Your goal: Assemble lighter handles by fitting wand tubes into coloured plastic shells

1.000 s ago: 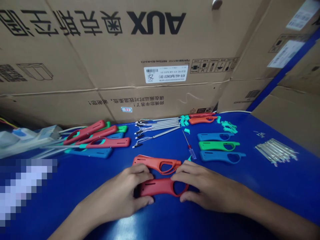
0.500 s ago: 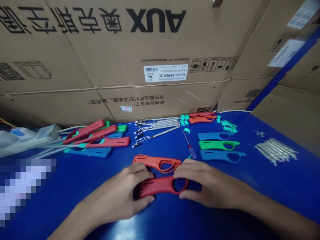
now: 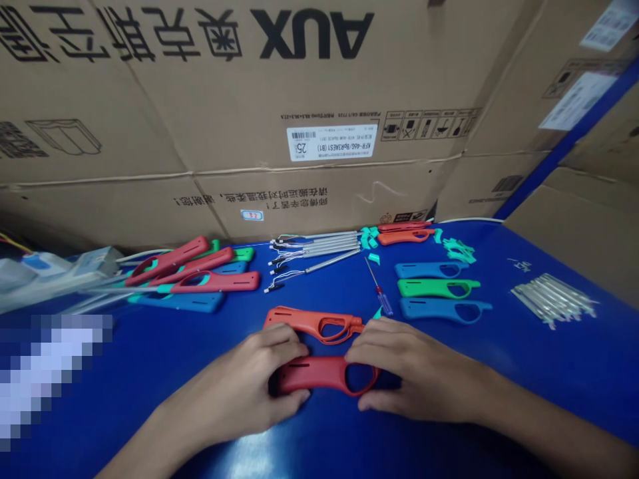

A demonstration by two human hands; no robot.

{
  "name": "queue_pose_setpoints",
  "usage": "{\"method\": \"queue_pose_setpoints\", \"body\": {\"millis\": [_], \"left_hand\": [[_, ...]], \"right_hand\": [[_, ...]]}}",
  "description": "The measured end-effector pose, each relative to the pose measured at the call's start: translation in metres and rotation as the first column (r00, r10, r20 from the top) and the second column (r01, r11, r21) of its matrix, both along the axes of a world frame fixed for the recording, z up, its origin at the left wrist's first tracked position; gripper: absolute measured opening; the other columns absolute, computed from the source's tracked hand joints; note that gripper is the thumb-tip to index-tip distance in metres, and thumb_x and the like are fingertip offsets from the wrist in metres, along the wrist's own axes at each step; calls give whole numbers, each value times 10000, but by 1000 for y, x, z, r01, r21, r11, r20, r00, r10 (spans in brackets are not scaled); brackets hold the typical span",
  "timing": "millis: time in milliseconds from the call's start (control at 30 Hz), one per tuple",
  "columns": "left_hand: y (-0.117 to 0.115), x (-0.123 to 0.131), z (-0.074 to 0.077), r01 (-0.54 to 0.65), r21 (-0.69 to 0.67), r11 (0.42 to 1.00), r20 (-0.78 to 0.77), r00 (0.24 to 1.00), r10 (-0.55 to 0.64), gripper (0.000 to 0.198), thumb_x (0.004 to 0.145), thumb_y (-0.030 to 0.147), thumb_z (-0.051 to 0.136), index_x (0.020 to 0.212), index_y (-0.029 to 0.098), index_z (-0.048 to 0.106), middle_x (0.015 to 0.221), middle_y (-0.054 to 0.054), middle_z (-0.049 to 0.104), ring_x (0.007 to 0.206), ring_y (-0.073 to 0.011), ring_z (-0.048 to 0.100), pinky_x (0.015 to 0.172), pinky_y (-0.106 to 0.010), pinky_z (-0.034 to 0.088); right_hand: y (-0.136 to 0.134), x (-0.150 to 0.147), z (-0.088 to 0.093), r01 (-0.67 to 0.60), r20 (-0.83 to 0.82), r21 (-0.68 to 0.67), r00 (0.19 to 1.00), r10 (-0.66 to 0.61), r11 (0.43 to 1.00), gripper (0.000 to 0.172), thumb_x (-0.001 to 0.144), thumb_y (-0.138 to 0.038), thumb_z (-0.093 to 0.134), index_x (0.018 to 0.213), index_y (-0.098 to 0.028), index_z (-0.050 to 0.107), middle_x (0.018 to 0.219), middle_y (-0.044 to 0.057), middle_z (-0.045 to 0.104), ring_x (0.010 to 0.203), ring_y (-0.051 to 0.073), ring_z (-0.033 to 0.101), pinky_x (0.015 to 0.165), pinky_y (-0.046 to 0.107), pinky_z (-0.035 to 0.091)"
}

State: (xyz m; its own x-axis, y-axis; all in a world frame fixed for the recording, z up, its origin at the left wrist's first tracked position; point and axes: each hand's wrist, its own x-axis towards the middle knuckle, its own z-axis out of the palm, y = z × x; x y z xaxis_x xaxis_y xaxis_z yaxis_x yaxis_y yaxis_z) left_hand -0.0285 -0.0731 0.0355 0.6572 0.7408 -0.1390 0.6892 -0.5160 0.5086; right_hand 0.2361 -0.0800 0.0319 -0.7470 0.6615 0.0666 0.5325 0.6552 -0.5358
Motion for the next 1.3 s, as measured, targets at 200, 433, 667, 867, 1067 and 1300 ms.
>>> {"method": "queue_pose_setpoints", "body": {"millis": [200, 433, 667, 867, 1067, 1300], "left_hand": [[-1, 3, 2, 1, -13, 1000, -25, 1000, -2, 187, 796, 259, 618, 980, 226, 635, 983, -25, 590, 832, -193, 616, 749, -306, 492], [1, 1, -3, 80, 211, 974, 40, 995, -90, 118, 822, 202, 606, 935, 199, 642, 901, -28, 631, 783, -180, 631, 706, -284, 511], [3, -9, -12, 21, 518, 855, 257, 950, -178, 343, 898, 234, 622, 1231, 219, 542, 1090, -59, 703, 950, -194, 690, 807, -275, 542], [5, -3, -3, -52, 126, 991, 383, 924, 0, 345, 846, 295, 704, 1180, 281, 616, 1087, 7, 724, 943, -159, 690, 829, -238, 539], [3, 1, -2, -29, 89, 996, 431, 902, -13, 242, 882, 226, 653, 1119, 268, 666, 1030, 10, 737, 935, -166, 682, 838, -253, 532], [5, -2, -12, -167, 250, 954, 414, 909, 51, 484, 847, 330, 683, 1294, 270, 510, 1017, -6, 714, 829, -163, 671, 727, -256, 558]], "right_hand": [[2, -2, -2, -5, 9, -45, 1000, 5, 999, 239, 838, -328, 705, 1030, -195, 654, 1008, 22, 682, 983, 179, 570, 936, 300, 411], [0, 3, -1, 118, -56, -118, 991, -125, 986, 336, 896, -383, 606, 1193, -226, 613, 1193, 48, 656, 1147, 200, 558, 1026, 320, 378], [-2, 3, 6, 172, -162, -152, 967, -196, 973, 162, 934, -303, 540, 1018, -269, 675, 1001, 4, 705, 920, 161, 633, 819, 253, 475], [4, 9, 9, 167, -241, -46, 955, -173, 985, 158, 919, -243, 575, 1057, -246, 652, 882, 5, 641, 837, 139, 580, 776, 248, 456], [4, 8, 5, 124, -200, 40, 973, -114, 991, 217, 916, -261, 589, 1128, -231, 623, 961, 22, 663, 879, 156, 565, 830, 285, 438], [26, 37, 27, 236, -177, 240, 964, -196, 942, 222, 976, -281, 467, 998, -198, 671, 895, 54, 692, 823, 181, 599, 765, 297, 448]]}}
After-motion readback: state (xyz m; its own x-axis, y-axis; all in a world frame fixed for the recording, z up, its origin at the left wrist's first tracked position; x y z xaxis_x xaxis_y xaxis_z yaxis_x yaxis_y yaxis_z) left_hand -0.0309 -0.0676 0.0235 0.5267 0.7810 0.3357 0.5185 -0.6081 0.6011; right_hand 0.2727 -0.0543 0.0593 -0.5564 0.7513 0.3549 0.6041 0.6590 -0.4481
